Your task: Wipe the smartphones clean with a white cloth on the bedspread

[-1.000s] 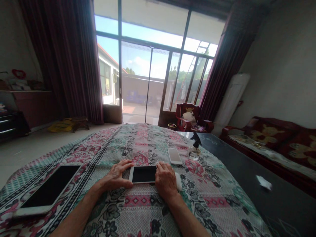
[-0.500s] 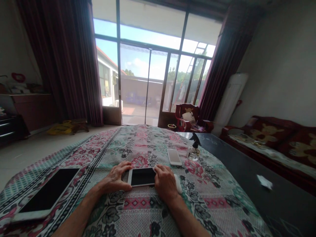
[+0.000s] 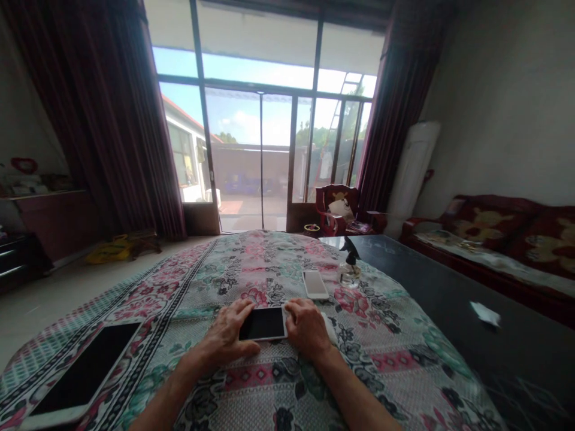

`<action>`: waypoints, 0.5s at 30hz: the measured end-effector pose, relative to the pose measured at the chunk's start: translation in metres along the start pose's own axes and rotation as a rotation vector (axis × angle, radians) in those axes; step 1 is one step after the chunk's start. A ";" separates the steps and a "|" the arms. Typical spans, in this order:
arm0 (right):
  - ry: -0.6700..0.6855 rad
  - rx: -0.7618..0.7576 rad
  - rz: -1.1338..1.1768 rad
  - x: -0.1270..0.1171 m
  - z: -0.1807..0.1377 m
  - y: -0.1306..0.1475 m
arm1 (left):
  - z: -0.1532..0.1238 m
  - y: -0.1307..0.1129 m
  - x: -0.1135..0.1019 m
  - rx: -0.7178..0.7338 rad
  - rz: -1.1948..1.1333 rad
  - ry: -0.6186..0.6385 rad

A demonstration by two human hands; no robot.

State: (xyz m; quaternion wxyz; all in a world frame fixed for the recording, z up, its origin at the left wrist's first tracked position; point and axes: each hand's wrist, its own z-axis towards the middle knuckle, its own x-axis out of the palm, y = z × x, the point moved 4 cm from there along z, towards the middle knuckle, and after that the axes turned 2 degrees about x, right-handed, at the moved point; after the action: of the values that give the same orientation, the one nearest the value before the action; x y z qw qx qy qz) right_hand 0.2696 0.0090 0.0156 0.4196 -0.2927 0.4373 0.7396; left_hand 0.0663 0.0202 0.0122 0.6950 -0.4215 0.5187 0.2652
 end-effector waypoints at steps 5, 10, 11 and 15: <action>0.011 -0.010 0.033 0.002 0.001 -0.008 | 0.029 -0.030 0.007 0.132 0.036 0.050; -0.024 -0.030 0.048 0.006 -0.001 -0.009 | 0.040 -0.037 0.008 0.171 0.003 0.082; -0.023 -0.038 0.062 0.007 -0.002 -0.009 | 0.040 -0.037 0.006 0.174 0.000 0.089; -0.015 -0.064 0.141 0.007 -0.002 -0.011 | 0.036 -0.034 0.000 0.202 -0.014 0.086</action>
State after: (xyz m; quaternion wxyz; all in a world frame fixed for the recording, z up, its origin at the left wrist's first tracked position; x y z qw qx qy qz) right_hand 0.2765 0.0128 0.0049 0.3600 -0.2689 0.4300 0.7831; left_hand 0.1122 0.0340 0.0264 0.7130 -0.3638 0.5691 0.1883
